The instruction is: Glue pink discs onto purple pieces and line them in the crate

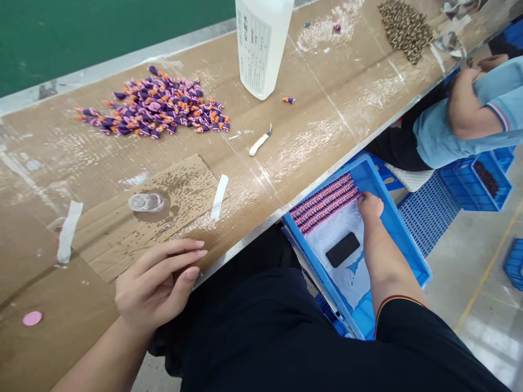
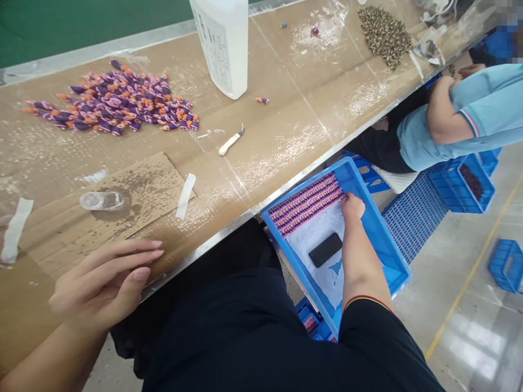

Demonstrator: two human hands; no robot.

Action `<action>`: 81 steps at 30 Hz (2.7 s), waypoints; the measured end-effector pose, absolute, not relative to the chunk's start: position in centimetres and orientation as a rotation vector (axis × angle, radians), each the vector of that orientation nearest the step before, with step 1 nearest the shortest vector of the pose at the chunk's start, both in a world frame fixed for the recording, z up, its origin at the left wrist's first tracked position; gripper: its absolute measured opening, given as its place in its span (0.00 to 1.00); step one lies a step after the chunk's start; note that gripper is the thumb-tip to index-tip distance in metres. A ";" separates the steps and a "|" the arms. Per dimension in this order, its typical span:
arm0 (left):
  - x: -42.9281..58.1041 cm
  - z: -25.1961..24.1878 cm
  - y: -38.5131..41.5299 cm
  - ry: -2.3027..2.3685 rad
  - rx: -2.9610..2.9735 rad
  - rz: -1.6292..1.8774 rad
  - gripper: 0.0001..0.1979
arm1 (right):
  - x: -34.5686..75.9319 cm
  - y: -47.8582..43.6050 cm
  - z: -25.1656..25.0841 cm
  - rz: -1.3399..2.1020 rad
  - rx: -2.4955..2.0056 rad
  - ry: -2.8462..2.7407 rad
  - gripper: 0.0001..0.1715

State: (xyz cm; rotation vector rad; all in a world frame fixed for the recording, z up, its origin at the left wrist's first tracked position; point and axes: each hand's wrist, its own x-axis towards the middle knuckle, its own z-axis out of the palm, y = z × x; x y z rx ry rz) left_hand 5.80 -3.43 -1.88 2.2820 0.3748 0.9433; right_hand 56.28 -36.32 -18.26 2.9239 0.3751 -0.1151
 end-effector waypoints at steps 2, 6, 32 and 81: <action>5.9 -1.9 -3.4 0.372 2.287 0.943 0.06 | 56.4 -36.2 -18.2 -0.117 2.925 0.374 0.23; 5.9 -2.0 -3.4 0.392 2.282 0.947 0.06 | 56.4 -36.1 -18.0 -0.123 2.928 0.377 0.24; 6.3 -1.3 -3.4 0.394 2.290 0.922 0.06 | 55.3 -35.1 -16.9 -0.235 2.920 0.346 0.24; 6.1 -1.3 -3.7 0.340 2.336 0.921 0.06 | 56.8 -37.3 -19.1 -0.193 2.931 0.475 0.26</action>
